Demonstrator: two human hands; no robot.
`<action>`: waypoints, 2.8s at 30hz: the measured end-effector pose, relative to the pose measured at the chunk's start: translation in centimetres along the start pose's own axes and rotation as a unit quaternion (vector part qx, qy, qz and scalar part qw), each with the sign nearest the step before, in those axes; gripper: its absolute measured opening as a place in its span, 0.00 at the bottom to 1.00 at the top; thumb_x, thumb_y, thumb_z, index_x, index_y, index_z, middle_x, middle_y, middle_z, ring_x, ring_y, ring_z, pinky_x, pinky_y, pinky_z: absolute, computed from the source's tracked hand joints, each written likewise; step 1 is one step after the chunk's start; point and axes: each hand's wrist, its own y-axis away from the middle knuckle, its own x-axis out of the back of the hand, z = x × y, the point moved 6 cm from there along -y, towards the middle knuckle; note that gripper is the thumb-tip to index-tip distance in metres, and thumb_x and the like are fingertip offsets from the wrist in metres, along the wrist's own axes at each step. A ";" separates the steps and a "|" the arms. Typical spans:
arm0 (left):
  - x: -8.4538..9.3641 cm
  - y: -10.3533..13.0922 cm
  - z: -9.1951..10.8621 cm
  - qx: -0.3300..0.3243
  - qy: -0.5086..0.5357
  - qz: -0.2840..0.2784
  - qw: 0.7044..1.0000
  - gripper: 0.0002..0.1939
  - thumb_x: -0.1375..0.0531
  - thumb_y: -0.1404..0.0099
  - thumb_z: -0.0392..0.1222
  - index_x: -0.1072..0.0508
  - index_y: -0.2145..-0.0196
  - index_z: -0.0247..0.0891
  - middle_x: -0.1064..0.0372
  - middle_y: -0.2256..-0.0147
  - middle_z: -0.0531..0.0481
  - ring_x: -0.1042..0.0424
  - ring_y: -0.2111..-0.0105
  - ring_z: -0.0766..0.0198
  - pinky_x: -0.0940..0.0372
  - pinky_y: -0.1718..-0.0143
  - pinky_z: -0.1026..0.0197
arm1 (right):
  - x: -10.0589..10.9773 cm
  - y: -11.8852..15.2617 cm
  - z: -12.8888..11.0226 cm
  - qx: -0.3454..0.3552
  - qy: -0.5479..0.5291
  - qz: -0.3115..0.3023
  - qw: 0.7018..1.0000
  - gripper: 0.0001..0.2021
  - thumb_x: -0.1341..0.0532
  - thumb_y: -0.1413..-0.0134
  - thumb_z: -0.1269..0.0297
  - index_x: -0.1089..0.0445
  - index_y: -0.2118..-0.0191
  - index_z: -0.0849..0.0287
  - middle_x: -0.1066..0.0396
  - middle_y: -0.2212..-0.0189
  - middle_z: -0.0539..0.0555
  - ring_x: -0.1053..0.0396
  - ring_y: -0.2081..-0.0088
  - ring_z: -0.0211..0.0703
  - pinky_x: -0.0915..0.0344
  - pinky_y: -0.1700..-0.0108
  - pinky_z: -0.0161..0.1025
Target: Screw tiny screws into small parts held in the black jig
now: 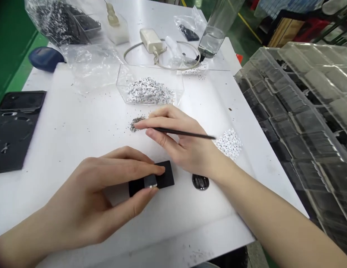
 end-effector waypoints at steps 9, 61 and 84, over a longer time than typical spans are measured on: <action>0.0 -0.7 0.1 0.046 0.041 -0.011 0.998 0.10 0.35 0.34 0.31 0.18 0.56 0.39 0.16 0.64 0.56 0.23 0.62 0.64 0.22 0.52 0.60 | -0.1 0.4 0.8 -0.140 0.007 0.032 0.990 0.08 0.33 0.36 0.70 0.18 0.55 0.49 0.16 0.56 0.49 0.18 0.54 0.44 0.17 0.49 0.42; -0.2 -0.5 -0.5 0.044 0.061 -0.015 0.997 0.10 0.34 0.34 0.30 0.18 0.55 0.30 0.16 0.65 0.51 0.20 0.66 0.64 0.23 0.46 0.60 | -0.1 0.8 0.7 -0.146 0.063 0.032 0.987 0.14 0.30 0.38 0.74 0.16 0.56 0.42 0.15 0.55 0.43 0.16 0.52 0.44 0.18 0.46 0.38; 0.0 -0.4 -0.1 0.025 0.042 -0.047 0.998 0.08 0.34 0.31 0.32 0.19 0.54 0.30 0.16 0.61 0.53 0.20 0.60 0.66 0.26 0.46 0.63 | 0.0 0.9 0.4 -0.080 0.086 0.022 0.993 0.11 0.31 0.37 0.72 0.17 0.53 0.50 0.16 0.52 0.45 0.17 0.50 0.43 0.19 0.43 0.38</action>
